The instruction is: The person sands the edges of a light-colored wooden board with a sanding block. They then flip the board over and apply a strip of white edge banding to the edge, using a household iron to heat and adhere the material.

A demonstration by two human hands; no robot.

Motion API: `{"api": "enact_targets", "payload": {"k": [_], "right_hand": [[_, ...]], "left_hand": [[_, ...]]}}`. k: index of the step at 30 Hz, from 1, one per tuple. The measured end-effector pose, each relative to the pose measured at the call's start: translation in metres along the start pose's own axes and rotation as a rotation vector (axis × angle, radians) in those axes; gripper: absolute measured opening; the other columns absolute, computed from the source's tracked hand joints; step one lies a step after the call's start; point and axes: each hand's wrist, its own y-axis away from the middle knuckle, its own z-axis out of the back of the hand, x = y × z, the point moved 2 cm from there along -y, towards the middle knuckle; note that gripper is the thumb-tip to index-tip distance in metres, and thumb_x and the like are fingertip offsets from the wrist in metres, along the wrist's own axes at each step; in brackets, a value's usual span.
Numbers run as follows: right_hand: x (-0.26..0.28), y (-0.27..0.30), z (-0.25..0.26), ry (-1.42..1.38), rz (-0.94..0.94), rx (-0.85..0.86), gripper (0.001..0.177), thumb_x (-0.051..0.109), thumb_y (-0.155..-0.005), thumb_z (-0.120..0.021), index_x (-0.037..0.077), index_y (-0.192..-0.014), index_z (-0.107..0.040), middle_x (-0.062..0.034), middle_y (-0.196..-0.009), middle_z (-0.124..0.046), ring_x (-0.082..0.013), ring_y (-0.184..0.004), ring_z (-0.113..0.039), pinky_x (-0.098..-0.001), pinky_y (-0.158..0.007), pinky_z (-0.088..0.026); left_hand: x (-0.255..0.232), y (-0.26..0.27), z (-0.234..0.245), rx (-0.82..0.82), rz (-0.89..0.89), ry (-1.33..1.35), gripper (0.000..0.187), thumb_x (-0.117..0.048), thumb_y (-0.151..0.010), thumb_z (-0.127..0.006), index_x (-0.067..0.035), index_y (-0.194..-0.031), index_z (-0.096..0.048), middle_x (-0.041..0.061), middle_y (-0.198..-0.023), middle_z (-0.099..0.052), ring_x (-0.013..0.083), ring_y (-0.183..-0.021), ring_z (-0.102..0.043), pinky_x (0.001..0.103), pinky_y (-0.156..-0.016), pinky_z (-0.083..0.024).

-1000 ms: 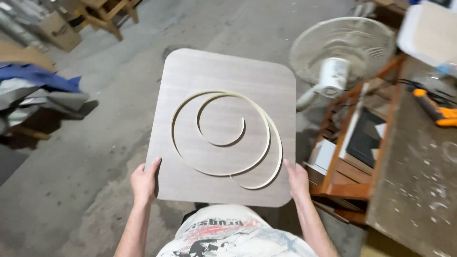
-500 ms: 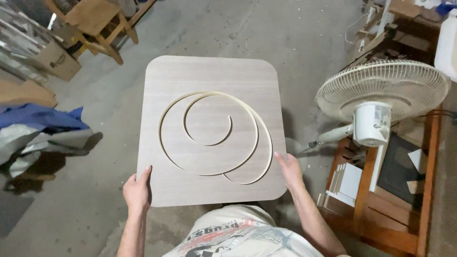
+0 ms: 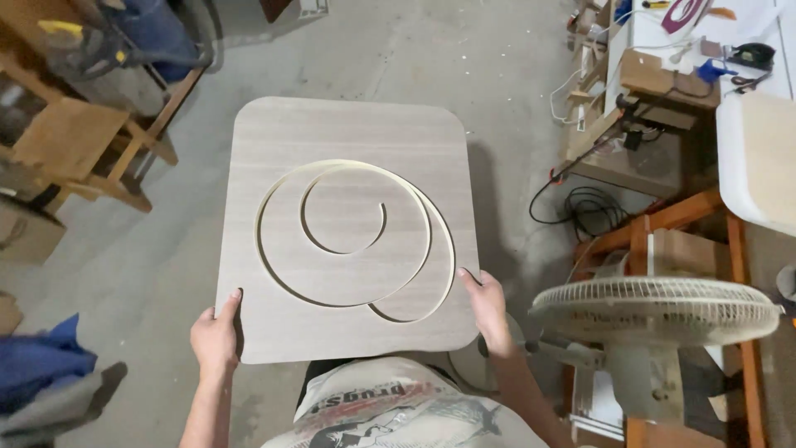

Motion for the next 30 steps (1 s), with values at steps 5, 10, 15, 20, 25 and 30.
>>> {"api": "enact_targets", "payload": {"k": [5,10,15,20,25,30], "right_hand": [[0.054,-0.085,-0.019,-0.121,-0.002,-0.095,0.039,0.039,-0.092,-0.070,0.001,-0.102,-0.077,-0.0069,-0.094,-0.078,-0.0195,-0.085,-0.069,-0.0346,-0.074,-0.050],[0.123,-0.181,-0.033,-0.009,-0.194,-0.164,0.093,0.058,-0.085,-0.063,0.002,-0.155,-0.039,-0.0129,-0.160,-0.043,-0.0321,-0.144,-0.044,-0.0470,-0.116,-0.039],[0.156,-0.274,-0.038,-0.100,-0.211,-0.268,0.093,0.055,-0.088,-0.070,-0.004,-0.153,-0.041,-0.0248,-0.155,-0.045,-0.0411,-0.144,-0.041,-0.0564,-0.116,-0.037],[0.218,-0.343,-0.042,-0.120,-0.189,-0.398,0.073,0.050,-0.084,-0.069,-0.003,-0.133,-0.064,-0.0140,-0.135,-0.067,-0.0287,-0.122,-0.061,-0.0397,-0.100,-0.046],[0.258,-0.449,-0.034,-0.311,-0.187,-0.446,0.056,0.041,-0.087,-0.071,-0.001,-0.125,-0.069,-0.0119,-0.120,-0.075,-0.0244,-0.106,-0.068,-0.0355,-0.089,-0.051],[0.291,-0.583,-0.006,-0.431,-0.167,-0.502,0.056,0.034,-0.087,-0.072,-0.003,-0.129,-0.067,-0.0139,-0.126,-0.072,-0.0250,-0.113,-0.066,-0.0362,-0.096,-0.051]], "left_hand": [[-0.077,-0.106,-0.089,0.068,-0.070,-0.010,0.049,-0.051,-0.090,-0.075,-0.003,-0.085,-0.069,0.007,-0.086,-0.074,0.0146,-0.078,-0.059,0.033,-0.072,-0.044],[-0.161,-0.219,-0.194,0.181,-0.158,-0.037,0.054,-0.053,-0.087,-0.075,0.001,-0.084,-0.069,0.014,-0.091,-0.075,0.0210,-0.083,-0.066,0.039,-0.070,-0.047],[-0.290,-0.281,-0.272,0.303,-0.126,0.015,0.065,-0.049,-0.088,-0.080,0.007,-0.104,-0.051,0.024,-0.104,-0.059,0.0344,-0.103,-0.048,0.048,-0.087,-0.039],[-0.388,-0.343,-0.368,0.400,-0.081,-0.152,0.062,-0.055,-0.083,-0.072,0.001,-0.107,-0.073,0.011,-0.110,-0.075,0.0252,-0.100,-0.067,0.034,-0.085,-0.046],[-0.478,-0.392,-0.490,0.513,-0.109,-0.152,0.067,-0.056,-0.084,-0.073,0.002,-0.116,-0.069,0.005,-0.111,-0.069,0.0206,-0.101,-0.062,0.035,-0.083,-0.047],[-0.570,-0.433,-0.620,0.546,-0.372,-0.360,0.074,-0.063,-0.091,-0.060,0.006,-0.113,-0.073,0.019,-0.114,-0.072,0.0344,-0.104,-0.062,0.046,-0.089,-0.045]]}}
